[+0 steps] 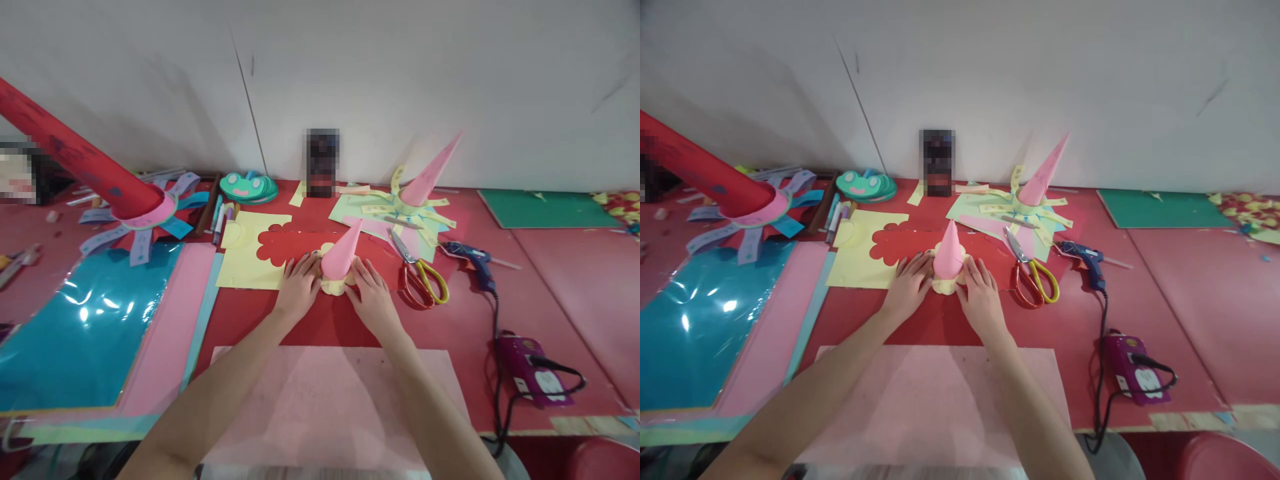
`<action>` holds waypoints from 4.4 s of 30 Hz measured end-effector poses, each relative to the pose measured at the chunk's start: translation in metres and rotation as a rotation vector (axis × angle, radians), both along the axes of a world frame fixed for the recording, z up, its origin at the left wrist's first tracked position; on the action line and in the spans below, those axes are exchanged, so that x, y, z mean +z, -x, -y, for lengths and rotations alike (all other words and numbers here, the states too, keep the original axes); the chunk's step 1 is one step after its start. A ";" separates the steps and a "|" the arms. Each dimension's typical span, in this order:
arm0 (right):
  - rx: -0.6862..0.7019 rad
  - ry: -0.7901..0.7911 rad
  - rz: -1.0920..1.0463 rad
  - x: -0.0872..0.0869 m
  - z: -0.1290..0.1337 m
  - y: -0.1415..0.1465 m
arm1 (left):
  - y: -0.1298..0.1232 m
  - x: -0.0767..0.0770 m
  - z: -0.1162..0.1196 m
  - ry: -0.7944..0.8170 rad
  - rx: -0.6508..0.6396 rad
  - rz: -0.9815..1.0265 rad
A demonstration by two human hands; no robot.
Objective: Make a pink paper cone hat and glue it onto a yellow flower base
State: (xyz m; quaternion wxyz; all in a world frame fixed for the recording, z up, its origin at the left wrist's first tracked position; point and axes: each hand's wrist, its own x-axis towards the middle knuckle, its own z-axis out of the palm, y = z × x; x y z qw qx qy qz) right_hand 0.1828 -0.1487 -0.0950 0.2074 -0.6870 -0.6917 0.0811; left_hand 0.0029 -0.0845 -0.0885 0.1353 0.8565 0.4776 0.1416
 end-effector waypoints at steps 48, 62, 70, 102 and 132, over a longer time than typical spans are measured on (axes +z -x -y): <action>-0.070 -0.042 -0.048 -0.006 -0.005 0.001 | -0.001 0.002 0.000 0.074 0.048 0.156; -0.107 -0.065 -0.058 -0.001 -0.002 0.002 | -0.002 0.004 -0.005 0.021 0.095 0.223; -0.051 -0.059 -0.025 -0.012 -0.007 0.001 | 0.000 0.000 -0.005 -0.027 0.086 0.218; -0.183 -0.043 -0.531 0.008 -0.039 0.017 | 0.002 0.005 0.000 -0.056 0.124 0.147; -0.002 0.014 -0.392 0.016 -0.025 -0.012 | 0.000 -0.001 -0.003 -0.055 0.044 0.055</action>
